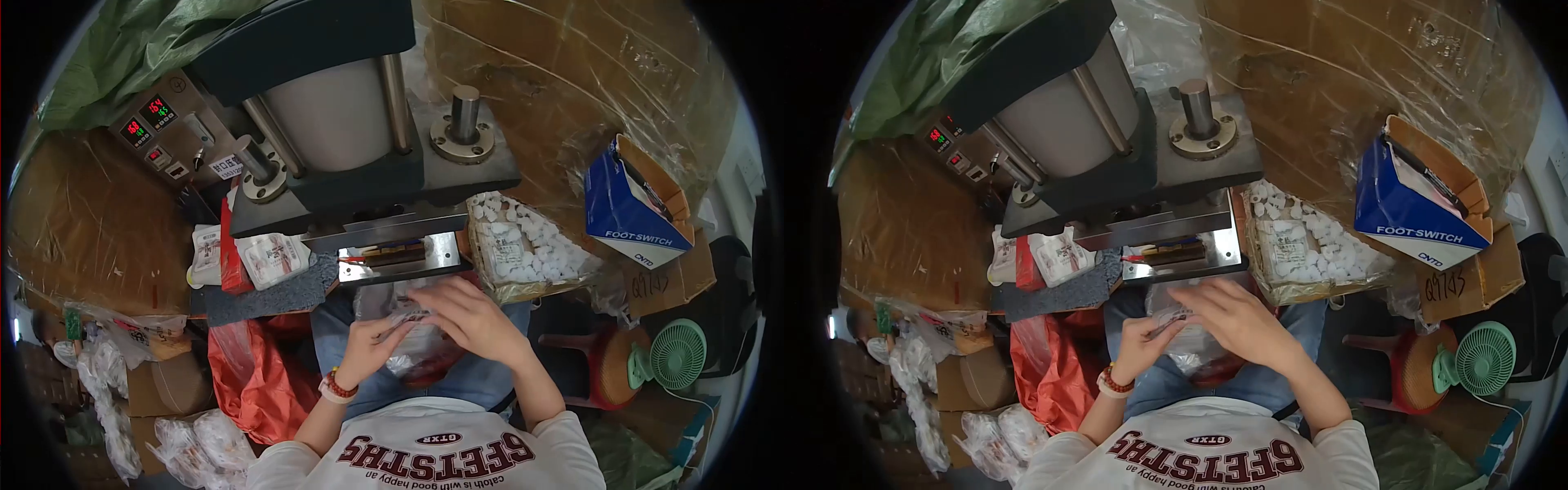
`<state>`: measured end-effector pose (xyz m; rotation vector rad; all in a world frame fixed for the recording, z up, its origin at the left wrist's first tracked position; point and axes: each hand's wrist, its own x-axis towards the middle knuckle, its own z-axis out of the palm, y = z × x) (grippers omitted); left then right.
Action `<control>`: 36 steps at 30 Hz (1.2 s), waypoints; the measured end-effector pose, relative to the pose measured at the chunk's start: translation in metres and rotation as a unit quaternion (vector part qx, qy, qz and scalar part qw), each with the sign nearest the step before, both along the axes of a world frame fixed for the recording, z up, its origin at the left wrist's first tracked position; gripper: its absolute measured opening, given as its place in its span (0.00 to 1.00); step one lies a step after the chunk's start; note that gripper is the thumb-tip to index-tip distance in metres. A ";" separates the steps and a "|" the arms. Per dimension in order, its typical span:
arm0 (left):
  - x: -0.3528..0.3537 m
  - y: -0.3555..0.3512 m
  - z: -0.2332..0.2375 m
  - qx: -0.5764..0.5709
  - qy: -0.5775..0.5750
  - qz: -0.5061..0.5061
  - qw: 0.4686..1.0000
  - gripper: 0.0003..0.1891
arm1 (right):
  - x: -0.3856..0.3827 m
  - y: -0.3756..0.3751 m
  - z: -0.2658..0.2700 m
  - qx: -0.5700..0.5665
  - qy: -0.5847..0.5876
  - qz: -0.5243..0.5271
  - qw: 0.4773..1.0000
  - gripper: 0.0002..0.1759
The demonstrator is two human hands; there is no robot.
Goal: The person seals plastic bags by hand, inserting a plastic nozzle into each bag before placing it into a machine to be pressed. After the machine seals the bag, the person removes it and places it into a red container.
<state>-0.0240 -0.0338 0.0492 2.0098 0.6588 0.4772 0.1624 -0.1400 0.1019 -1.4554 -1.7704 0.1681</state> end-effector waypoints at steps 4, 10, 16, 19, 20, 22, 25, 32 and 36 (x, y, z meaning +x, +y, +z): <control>0.014 0.010 -0.042 -0.107 0.016 0.010 0.994 0.09 | 0.011 0.013 -0.028 -0.076 0.179 -0.048 0.980 0.14; -0.004 0.002 -0.052 -0.426 -0.132 0.060 0.893 0.09 | -0.003 0.006 -0.133 -0.115 0.480 -0.057 0.868 0.11; -0.089 0.005 -0.077 -0.445 -0.152 0.219 0.855 0.10 | -0.045 -0.077 -0.276 -0.401 0.160 0.021 0.902 0.22; -0.101 0.007 -0.080 -0.460 -0.165 0.255 0.834 0.10 | -0.069 -0.095 -0.246 -0.380 0.213 0.029 0.899 0.21; -0.102 0.006 -0.080 -0.461 -0.161 0.255 0.835 0.10 | -0.076 -0.102 -0.237 -0.419 0.231 0.069 0.876 0.21; -0.103 0.004 -0.081 -0.459 -0.157 0.256 0.836 0.10 | -0.083 -0.112 -0.237 -0.350 0.194 0.064 0.914 0.21; -0.096 -0.002 -0.088 -0.466 -0.161 0.234 0.838 0.10 | -0.077 -0.114 -0.237 -0.397 0.200 0.077 0.893 0.18; -0.079 -0.017 -0.082 -0.426 -0.133 0.181 0.876 0.10 | -0.055 -0.107 -0.198 -0.385 0.107 0.088 0.913 0.12; -0.073 -0.016 -0.072 -0.258 -0.046 0.176 0.949 0.08 | -0.044 -0.070 -0.097 -0.218 0.386 -0.072 0.893 0.16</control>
